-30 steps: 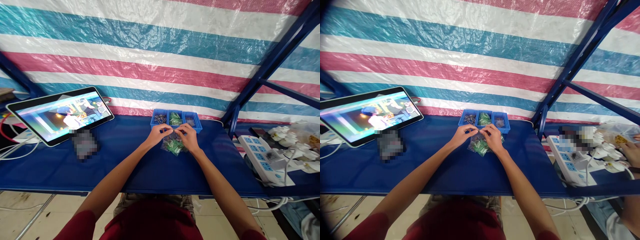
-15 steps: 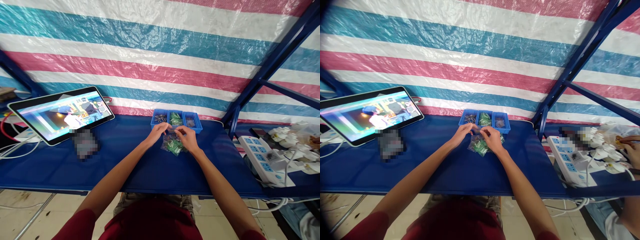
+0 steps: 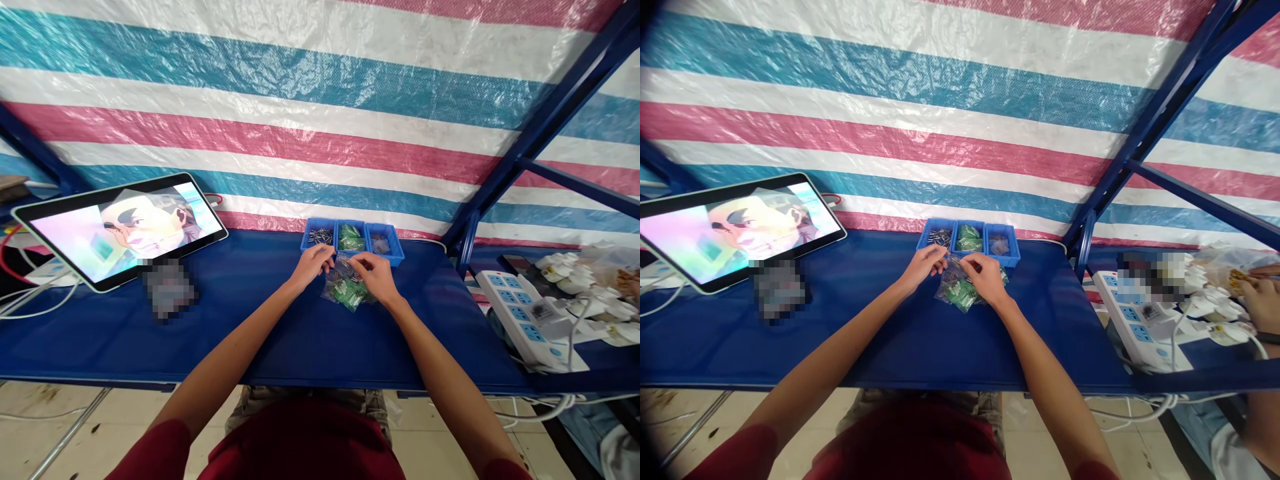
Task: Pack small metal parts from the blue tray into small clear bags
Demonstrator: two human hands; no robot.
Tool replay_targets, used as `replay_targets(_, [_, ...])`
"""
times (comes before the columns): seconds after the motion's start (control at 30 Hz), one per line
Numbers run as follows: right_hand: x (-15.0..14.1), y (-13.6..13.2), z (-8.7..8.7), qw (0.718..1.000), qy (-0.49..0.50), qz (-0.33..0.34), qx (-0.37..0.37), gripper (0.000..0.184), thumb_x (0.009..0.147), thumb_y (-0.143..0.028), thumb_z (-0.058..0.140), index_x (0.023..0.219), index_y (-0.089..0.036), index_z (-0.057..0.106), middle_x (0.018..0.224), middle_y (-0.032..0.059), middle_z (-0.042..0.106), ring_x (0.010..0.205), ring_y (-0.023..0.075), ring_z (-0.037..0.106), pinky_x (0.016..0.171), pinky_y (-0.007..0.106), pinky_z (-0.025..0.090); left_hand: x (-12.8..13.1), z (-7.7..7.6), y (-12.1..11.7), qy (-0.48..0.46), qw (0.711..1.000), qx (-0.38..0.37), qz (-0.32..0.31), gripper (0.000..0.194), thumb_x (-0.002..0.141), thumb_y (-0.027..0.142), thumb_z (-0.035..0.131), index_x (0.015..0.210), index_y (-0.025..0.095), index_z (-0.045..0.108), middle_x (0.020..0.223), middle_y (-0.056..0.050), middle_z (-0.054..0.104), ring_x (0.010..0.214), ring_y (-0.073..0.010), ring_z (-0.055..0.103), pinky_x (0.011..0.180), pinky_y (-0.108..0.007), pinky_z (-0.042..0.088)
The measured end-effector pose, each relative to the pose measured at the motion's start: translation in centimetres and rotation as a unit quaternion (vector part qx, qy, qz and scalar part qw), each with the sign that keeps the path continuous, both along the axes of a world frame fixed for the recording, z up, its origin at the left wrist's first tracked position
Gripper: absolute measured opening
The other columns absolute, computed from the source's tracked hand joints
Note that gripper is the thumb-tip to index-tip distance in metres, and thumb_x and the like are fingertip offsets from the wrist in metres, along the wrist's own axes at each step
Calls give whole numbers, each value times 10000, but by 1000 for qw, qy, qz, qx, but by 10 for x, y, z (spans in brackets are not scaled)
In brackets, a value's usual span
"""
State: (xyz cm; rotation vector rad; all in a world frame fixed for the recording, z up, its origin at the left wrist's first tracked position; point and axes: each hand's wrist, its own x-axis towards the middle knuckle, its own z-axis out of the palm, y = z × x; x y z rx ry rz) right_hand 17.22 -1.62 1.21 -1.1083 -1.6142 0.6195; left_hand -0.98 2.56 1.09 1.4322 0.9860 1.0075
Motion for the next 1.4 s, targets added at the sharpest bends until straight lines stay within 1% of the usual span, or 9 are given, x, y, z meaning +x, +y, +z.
replay_targets(0.07, [5,5,0,990,124,-56,-42,235,788,-407,636,730,-179,650,543,-16,581,476,139,549,514,287,492,-2,-3,4,36,998,27,31,278,815,432,585,786,157,601,612,-7,605,461,-85,504,435,-194,329])
replay_targets(0.13, [11,10,1,953,261,-140,-61,236,738,-405,672,750,-172,636,580,-6,633,489,156,597,517,301,526,-5,-6,6,67,995,60,47,232,813,388,579,755,165,605,609,0,610,465,-88,505,476,-204,367])
replay_targets(0.23, [20,15,1,913,352,-150,-140,287,637,-336,754,827,-157,633,705,46,714,570,203,684,581,336,588,-8,-7,8,124,984,117,59,202,824,356,564,764,174,626,630,-3,631,498,-109,533,546,-226,415])
replay_targets(0.33, [21,16,1,919,323,-134,-183,289,643,-351,745,820,-145,646,670,66,713,503,206,673,507,329,585,-11,-9,7,228,953,196,39,143,813,298,586,824,181,669,716,-19,666,586,-141,574,623,-255,446])
replay_targets(0.53, [14,10,-1,962,200,-119,-141,239,705,-376,653,779,-149,672,608,27,676,427,148,606,438,267,522,-8,-22,4,410,839,354,-51,293,877,160,494,1114,210,660,1111,-77,640,957,-205,602,776,-280,458])
replay_targets(0.73, [11,8,0,979,134,-111,-110,208,745,-354,605,764,-159,673,573,8,646,430,132,565,439,253,462,-1,-26,5,476,759,432,-105,258,934,175,438,924,171,695,1028,-76,664,919,-189,572,761,-265,431])
replay_targets(0.97, [9,8,-2,986,91,-104,-89,229,775,-374,583,772,-163,673,569,1,637,442,130,561,469,251,444,0,-29,7,444,788,415,-103,279,937,286,484,1135,176,648,1059,-97,692,964,-226,583,844,-321,394])
replay_targets(1.2, [8,8,-5,989,74,-91,-86,246,786,-390,574,786,-166,675,577,5,638,448,135,560,474,253,443,3,-25,6,465,755,448,-115,226,918,202,486,844,164,696,803,-81,676,860,-215,568,771,-323,348])
replay_targets(1.4, [9,6,-4,992,42,-95,-75,253,812,-380,558,809,-160,683,582,10,643,471,141,566,501,259,454,-4,-16,5,457,754,465,-79,270,912,148,420,800,160,665,786,-89,653,825,-211,539,751,-326,356])
